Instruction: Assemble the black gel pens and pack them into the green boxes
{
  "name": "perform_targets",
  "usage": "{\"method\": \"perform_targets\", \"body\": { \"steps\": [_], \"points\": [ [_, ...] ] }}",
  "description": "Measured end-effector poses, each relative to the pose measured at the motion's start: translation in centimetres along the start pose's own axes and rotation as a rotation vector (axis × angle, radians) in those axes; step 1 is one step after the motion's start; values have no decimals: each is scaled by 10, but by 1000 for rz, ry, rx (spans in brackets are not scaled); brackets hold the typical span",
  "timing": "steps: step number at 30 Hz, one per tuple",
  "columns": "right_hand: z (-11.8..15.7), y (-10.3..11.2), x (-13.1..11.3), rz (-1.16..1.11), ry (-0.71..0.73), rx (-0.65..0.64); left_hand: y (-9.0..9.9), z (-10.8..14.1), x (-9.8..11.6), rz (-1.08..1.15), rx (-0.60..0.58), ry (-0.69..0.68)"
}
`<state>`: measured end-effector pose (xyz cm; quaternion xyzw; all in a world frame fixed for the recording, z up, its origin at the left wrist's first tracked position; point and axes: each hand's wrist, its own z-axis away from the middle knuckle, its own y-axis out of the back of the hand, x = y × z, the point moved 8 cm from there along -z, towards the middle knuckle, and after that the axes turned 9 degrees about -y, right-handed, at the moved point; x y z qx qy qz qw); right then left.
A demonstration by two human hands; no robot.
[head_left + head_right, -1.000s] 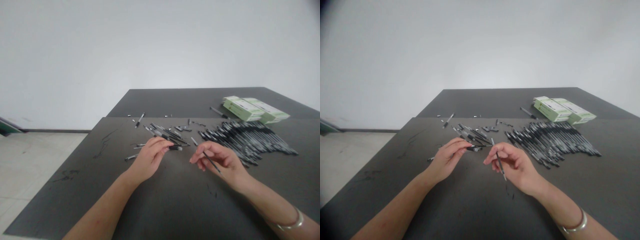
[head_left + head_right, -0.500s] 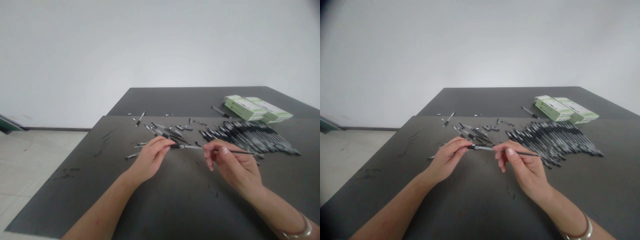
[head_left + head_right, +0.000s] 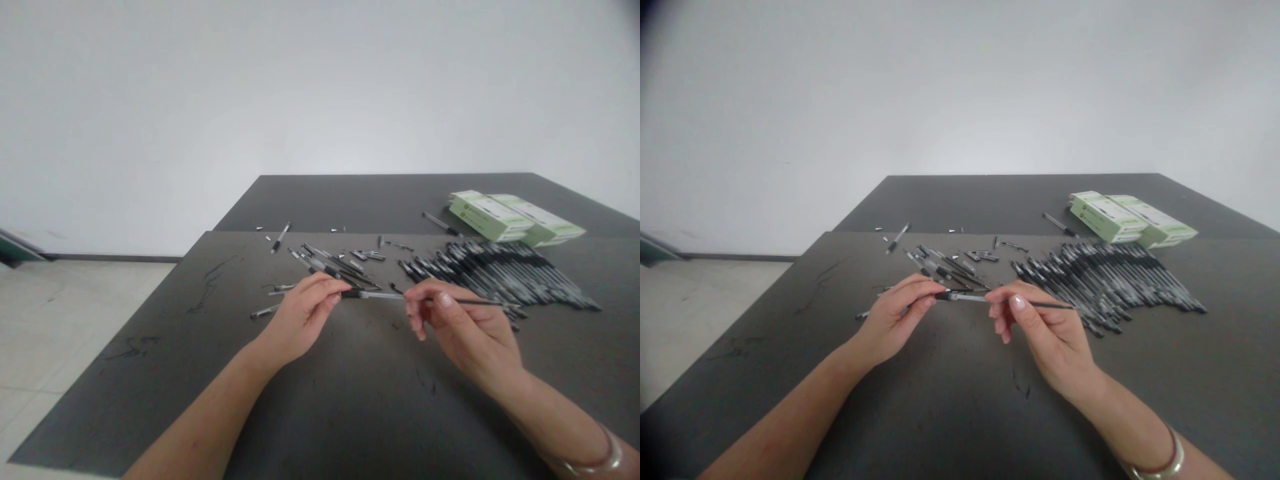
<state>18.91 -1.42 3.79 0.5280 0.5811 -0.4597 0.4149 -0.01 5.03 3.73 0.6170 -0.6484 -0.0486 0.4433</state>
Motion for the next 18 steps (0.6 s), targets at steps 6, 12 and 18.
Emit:
{"method": "perform_targets", "body": {
  "steps": [6,12,18],
  "points": [
    [-1,1,2,-5,-19,-3,-1,-1,2,0,-24,-9],
    [-1,-7,8,55,-67,-49,-5,-2,7,-17,-59,-34],
    [-3,-22,25,99,-224,-109,-13,-4,13,-10,-106,-46]
  ]
}}
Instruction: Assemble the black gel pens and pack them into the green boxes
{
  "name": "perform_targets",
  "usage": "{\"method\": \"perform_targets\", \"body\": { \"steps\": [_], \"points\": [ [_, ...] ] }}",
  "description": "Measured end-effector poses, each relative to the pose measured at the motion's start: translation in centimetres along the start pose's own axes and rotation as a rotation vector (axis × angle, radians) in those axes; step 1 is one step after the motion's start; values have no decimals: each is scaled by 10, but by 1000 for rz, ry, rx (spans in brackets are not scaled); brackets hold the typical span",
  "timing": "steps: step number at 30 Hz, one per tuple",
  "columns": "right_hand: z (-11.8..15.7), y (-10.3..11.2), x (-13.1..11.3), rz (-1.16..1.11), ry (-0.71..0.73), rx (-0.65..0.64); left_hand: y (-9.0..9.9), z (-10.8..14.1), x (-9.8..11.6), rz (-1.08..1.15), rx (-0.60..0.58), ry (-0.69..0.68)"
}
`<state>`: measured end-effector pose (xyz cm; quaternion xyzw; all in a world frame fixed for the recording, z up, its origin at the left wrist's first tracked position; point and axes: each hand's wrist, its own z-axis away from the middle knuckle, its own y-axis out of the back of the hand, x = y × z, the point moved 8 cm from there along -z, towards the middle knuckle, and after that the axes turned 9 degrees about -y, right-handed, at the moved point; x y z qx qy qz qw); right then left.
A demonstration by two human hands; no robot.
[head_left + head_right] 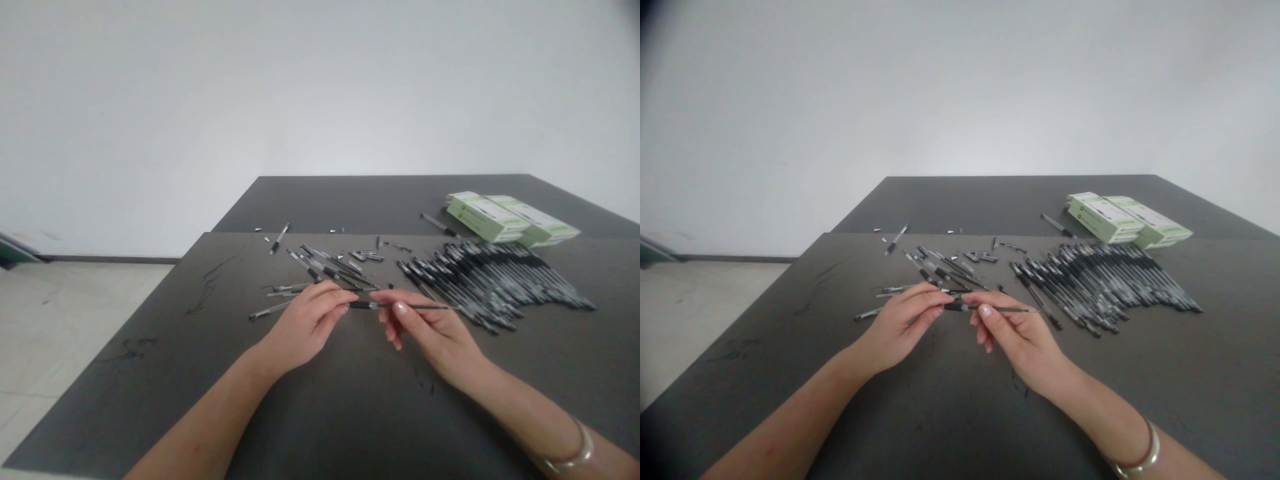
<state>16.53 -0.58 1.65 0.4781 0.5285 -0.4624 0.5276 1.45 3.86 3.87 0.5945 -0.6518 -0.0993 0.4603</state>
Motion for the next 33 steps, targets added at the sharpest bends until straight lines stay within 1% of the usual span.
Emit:
{"method": "perform_targets", "body": {
  "steps": [5,8,11,13,14,16,18,19,21,23,26,28,31,33],
  "points": [
    [-5,-11,13,-20,-103,-95,-7,0,-1,60,-44,39],
    [-5,-12,15,-39,-116,-132,-9,1,-6,96,-50,101],
    [-8,-3,10,-115,-62,-107,-8,2,-13,117,-32,159],
    [-12,10,6,-141,-17,-43,-7,2,-16,121,-17,180],
    [-15,18,5,-123,-1,12,-6,3,-17,119,-13,188],
    [-23,36,5,0,-2,153,-7,3,-19,110,-15,201],
    [-34,49,6,246,-52,260,-7,4,-21,96,-22,213],
    [-42,52,6,396,-67,287,-8,5,-22,91,-24,217],
    [-60,53,0,719,-23,318,-8,5,-22,86,-23,218],
    [-81,46,-2,1041,42,290,-8,5,-23,84,-20,214],
    [-110,45,4,1141,46,277,-7,5,-24,75,-11,214],
    [-125,44,7,1177,40,277,-6,5,-25,67,-8,222],
    [-138,40,10,1214,39,255,-7,5,-25,68,-15,222],
    [-142,32,10,1226,55,209,-9,5,-23,71,-27,212]
  ]
}}
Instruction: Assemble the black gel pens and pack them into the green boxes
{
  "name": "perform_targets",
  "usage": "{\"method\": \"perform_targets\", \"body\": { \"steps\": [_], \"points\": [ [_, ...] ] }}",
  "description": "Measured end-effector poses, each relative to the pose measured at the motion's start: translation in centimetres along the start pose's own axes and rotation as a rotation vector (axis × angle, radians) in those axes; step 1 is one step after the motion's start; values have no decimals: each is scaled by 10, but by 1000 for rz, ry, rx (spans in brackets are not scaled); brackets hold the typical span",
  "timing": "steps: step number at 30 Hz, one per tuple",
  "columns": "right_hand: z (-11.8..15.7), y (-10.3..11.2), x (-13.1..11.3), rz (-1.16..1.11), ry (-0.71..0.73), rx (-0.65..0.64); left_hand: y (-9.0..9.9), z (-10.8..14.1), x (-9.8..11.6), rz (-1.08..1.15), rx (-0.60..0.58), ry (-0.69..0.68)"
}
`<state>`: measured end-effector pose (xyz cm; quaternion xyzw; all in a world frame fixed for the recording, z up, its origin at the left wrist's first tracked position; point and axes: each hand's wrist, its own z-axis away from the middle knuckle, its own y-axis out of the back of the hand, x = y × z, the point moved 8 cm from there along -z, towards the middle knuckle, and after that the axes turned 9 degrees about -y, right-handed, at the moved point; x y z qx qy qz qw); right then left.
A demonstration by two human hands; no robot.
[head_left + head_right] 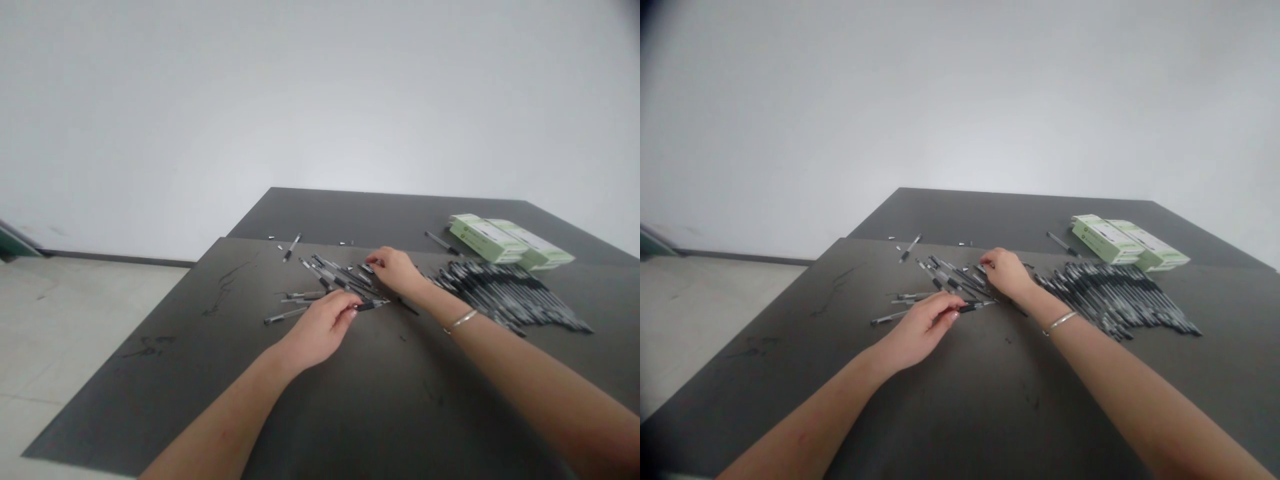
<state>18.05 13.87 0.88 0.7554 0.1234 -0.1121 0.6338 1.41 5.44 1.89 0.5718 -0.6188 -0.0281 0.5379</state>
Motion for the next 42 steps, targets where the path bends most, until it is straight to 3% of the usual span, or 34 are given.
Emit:
{"method": "perform_targets", "body": {
  "steps": [7,14,19,25,27,30,34,42],
  "points": [
    [-11,-19,-36,18,141,-102,-1,1,1,-20,-13,12],
    [-19,-27,-44,28,161,-140,0,1,0,-22,-10,7],
    [-15,-17,-45,-35,137,-117,2,0,0,-3,6,8],
    [26,20,-11,-248,-10,-27,7,-1,2,6,53,-6],
    [49,33,4,-553,-74,-21,8,-1,4,6,57,-10],
    [84,45,12,-730,-130,-10,8,-1,6,10,44,-10],
    [110,50,7,-825,-141,24,8,-1,9,9,29,-12],
    [118,35,2,-825,-113,-5,4,-1,10,-4,-10,-21]
  ]
}}
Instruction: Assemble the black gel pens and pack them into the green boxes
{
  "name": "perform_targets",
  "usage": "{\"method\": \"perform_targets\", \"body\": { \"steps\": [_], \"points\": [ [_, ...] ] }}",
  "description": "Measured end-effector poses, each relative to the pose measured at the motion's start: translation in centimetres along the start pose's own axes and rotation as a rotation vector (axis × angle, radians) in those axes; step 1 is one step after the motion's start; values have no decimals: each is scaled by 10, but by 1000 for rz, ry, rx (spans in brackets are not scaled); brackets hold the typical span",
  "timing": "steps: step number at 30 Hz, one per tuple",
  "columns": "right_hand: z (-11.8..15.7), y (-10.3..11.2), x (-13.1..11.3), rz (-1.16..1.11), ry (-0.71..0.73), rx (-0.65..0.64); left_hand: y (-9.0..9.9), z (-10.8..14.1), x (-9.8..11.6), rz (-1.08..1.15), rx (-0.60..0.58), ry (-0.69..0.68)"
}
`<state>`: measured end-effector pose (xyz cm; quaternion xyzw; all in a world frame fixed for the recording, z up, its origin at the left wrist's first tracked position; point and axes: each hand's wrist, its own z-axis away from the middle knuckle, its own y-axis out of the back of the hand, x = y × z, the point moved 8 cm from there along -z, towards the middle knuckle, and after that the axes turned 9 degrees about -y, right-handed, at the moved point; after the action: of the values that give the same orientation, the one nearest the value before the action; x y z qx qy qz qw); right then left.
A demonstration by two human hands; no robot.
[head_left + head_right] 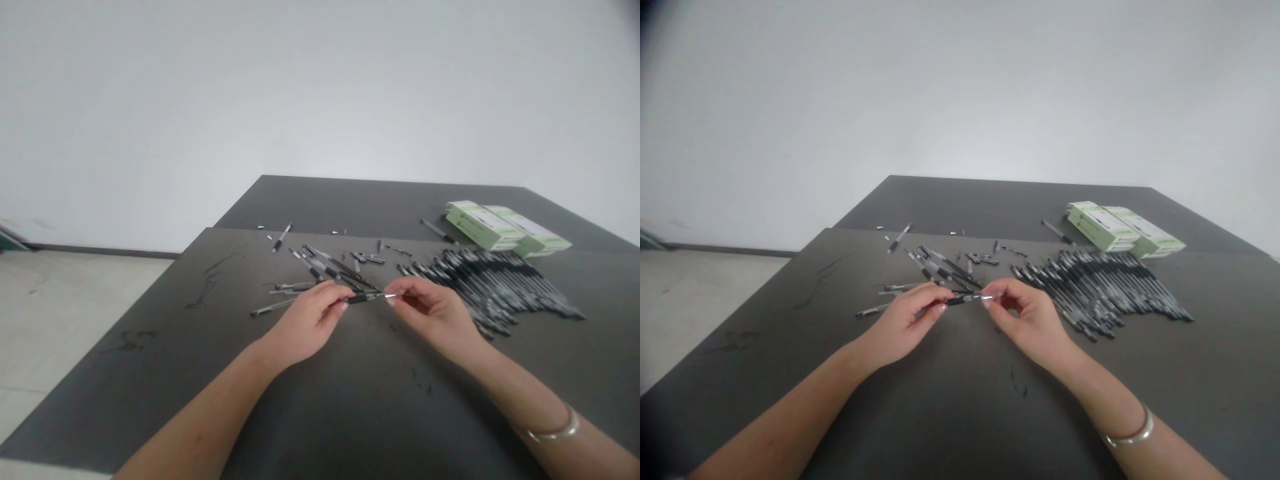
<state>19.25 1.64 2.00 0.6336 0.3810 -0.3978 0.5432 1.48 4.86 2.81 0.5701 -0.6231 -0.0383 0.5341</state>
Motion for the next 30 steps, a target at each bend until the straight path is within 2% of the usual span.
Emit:
{"method": "perform_targets", "body": {
  "steps": [9,21,30],
  "points": [
    [6,1,-1,30,5,-4,-3,1,2,4,-23,-26],
    [8,4,-9,253,111,28,-6,1,2,-22,-54,-20],
    [10,-1,-11,263,108,-12,-7,1,4,-16,-62,-42]
  ]
}}
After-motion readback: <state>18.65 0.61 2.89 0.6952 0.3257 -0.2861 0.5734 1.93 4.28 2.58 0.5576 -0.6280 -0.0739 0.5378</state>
